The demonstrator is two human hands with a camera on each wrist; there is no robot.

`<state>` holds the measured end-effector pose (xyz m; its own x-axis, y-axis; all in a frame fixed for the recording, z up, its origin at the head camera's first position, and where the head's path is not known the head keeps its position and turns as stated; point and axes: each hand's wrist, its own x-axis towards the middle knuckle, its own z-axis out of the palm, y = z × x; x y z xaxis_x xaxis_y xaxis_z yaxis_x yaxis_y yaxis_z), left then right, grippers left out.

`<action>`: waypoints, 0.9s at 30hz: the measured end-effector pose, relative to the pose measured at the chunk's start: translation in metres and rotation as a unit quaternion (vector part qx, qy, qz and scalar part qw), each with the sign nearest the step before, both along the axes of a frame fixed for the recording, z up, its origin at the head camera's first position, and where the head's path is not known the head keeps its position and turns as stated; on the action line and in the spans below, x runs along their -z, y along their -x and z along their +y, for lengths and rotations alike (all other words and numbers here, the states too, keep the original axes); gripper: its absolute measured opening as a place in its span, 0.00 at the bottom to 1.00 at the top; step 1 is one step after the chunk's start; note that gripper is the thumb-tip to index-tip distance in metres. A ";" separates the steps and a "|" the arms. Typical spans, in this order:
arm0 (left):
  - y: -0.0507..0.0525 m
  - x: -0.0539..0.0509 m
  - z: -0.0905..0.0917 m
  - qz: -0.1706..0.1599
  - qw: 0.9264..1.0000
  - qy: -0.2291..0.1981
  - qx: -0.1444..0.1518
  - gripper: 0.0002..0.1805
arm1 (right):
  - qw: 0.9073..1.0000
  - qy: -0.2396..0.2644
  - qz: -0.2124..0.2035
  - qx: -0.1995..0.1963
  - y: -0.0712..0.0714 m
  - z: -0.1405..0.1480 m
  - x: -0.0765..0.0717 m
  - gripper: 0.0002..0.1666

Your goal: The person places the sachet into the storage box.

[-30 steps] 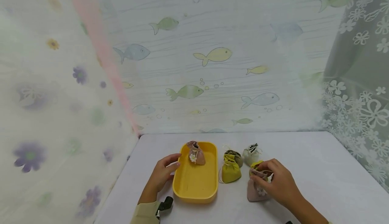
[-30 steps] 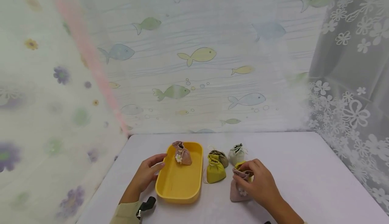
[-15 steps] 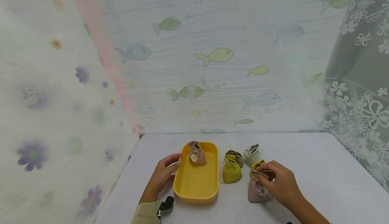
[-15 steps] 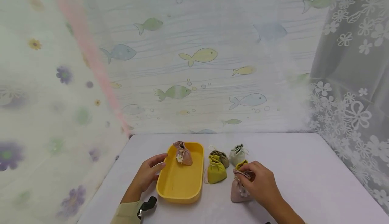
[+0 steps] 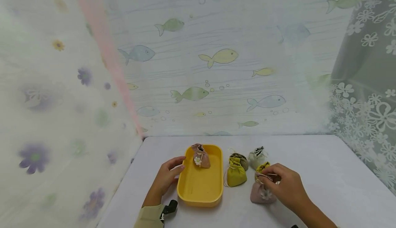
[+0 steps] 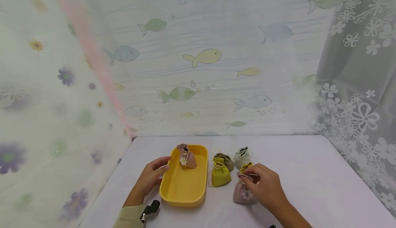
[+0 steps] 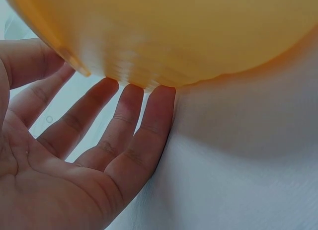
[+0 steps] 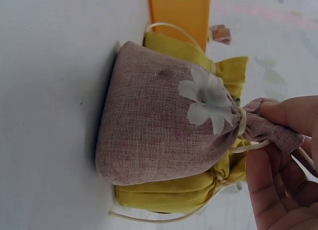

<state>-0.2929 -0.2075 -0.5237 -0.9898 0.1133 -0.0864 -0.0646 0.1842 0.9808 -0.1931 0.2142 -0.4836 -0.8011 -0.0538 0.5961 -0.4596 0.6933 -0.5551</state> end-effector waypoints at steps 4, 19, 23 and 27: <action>0.000 0.000 0.000 -0.001 1.000 0.001 -0.001 0.25 | 1.000 0.002 -0.006 -0.003 0.001 -0.001 -0.002 0.16; 0.000 -0.001 0.000 -0.001 1.000 0.007 -0.005 0.25 | 0.999 0.021 0.025 -0.024 0.004 -0.010 -0.014 0.17; 0.000 0.000 0.000 -0.003 1.000 0.010 -0.006 0.25 | 0.998 0.033 0.036 -0.043 0.004 -0.014 -0.018 0.17; 0.000 0.000 -0.001 -0.003 1.000 0.012 -0.007 0.25 | 0.997 0.038 0.037 -0.057 0.006 -0.017 -0.022 0.16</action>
<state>-0.2930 -0.2081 -0.5240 -0.9907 0.0973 -0.0953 -0.0735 0.2070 0.9756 -0.1987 0.1967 -0.4616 -0.7458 -0.0943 0.6595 -0.5747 0.5917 -0.5653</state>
